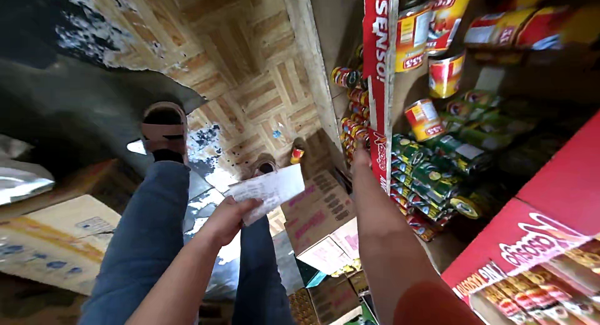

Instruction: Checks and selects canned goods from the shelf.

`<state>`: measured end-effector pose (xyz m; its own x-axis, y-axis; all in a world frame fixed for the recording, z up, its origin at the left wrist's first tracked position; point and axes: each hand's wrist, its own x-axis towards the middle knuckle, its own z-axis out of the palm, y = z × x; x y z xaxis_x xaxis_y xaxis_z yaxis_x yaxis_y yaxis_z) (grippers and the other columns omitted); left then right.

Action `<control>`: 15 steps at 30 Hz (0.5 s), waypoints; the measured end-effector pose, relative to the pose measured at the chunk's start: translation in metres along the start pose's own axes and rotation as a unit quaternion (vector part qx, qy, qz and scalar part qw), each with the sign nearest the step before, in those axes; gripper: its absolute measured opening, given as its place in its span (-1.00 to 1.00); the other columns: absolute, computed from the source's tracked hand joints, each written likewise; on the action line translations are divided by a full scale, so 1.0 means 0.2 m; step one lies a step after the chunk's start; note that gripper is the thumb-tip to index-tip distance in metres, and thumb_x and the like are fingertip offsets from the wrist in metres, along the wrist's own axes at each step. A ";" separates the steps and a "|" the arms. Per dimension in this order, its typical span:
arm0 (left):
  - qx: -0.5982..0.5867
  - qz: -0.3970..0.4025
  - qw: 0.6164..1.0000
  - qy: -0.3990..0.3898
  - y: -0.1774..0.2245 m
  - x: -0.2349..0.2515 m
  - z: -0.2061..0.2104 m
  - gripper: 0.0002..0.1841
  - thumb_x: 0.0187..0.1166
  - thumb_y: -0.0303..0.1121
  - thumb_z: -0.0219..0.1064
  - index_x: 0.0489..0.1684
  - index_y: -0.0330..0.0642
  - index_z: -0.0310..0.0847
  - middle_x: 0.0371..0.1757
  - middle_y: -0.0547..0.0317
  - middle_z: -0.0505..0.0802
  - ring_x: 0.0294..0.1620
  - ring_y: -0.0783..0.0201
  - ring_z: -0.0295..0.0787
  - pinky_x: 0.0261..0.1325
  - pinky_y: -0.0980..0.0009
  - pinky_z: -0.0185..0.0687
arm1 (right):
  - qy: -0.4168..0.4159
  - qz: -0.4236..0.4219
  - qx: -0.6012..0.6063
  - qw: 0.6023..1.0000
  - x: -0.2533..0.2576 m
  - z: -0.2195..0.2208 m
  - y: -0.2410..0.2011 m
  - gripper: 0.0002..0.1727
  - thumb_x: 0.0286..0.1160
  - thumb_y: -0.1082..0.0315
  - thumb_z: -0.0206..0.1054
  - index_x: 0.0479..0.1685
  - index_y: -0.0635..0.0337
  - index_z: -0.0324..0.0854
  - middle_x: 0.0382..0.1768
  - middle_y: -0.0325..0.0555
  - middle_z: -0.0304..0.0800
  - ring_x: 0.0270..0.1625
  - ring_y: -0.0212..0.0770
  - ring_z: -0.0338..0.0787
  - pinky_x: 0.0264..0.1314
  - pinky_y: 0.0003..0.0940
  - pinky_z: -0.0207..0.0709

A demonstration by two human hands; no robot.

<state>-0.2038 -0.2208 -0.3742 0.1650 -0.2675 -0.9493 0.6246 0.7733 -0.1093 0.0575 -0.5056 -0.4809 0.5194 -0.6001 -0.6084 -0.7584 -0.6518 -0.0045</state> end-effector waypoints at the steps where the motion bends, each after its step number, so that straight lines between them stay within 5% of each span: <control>1: 0.009 -0.011 1.000 -0.016 0.01 -0.01 0.01 -0.74 0.68 -0.49 0.25 0.26 -0.34 0.49 -0.11 0.00 0.90 -0.13 0.20 0.91 -0.01 0.27 0.86 | -0.025 0.004 0.032 0.999 0.00 -0.02 0.00 -0.12 0.76 -0.33 -0.06 0.75 0.27 0.26 0.74 0.32 0.25 0.79 0.23 0.25 0.74 0.33 0.14; 5: 0.032 -0.022 0.999 -0.022 -0.02 0.01 0.02 -0.72 0.77 -0.39 0.19 0.31 -0.33 0.47 -0.08 -0.01 0.91 -0.10 0.16 0.93 0.03 0.23 0.88 | -0.057 0.013 0.095 0.994 -0.01 -0.05 0.00 -0.09 0.76 -0.33 -0.05 0.84 0.23 0.07 0.81 0.26 0.11 0.84 0.13 0.14 0.81 0.22 0.08; 10: 0.056 0.056 0.995 0.057 -0.10 0.08 0.01 -0.68 0.84 -0.29 0.10 0.33 -0.35 0.45 -0.08 0.02 0.89 -0.11 0.20 0.91 0.03 0.24 0.87 | 0.031 -0.016 0.061 0.998 0.04 0.01 0.02 -0.13 0.72 -0.29 0.07 0.70 0.31 0.33 0.69 0.30 0.36 0.77 0.13 0.31 0.80 0.14 0.14; 13: 0.058 0.081 0.990 0.103 -0.12 0.11 0.00 -0.67 0.85 -0.25 0.09 0.32 -0.32 0.46 -0.11 0.06 0.89 -0.16 0.24 0.90 -0.05 0.28 0.85 | 0.027 -0.037 0.055 0.997 0.08 0.00 0.02 -0.17 0.75 -0.23 0.08 0.73 0.31 0.29 0.71 0.25 0.35 0.80 0.07 0.28 0.84 0.07 0.09; 15: 0.055 0.094 0.985 0.135 -0.14 0.13 -0.01 -0.66 0.85 -0.24 0.09 0.35 -0.31 0.44 -0.09 0.07 0.87 -0.15 0.27 0.89 -0.07 0.30 0.85 | 0.075 -0.067 0.044 0.994 0.10 0.02 0.05 -0.16 0.64 -0.23 0.25 0.67 0.30 0.39 0.63 0.24 0.48 0.74 0.07 0.38 0.81 0.08 0.17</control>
<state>-0.2182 -0.2480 -0.3957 0.0862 0.0491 -0.9951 0.6832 0.7240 0.0949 0.0581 -0.5223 -0.4962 0.6656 -0.5777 -0.4725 -0.7070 -0.6908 -0.1514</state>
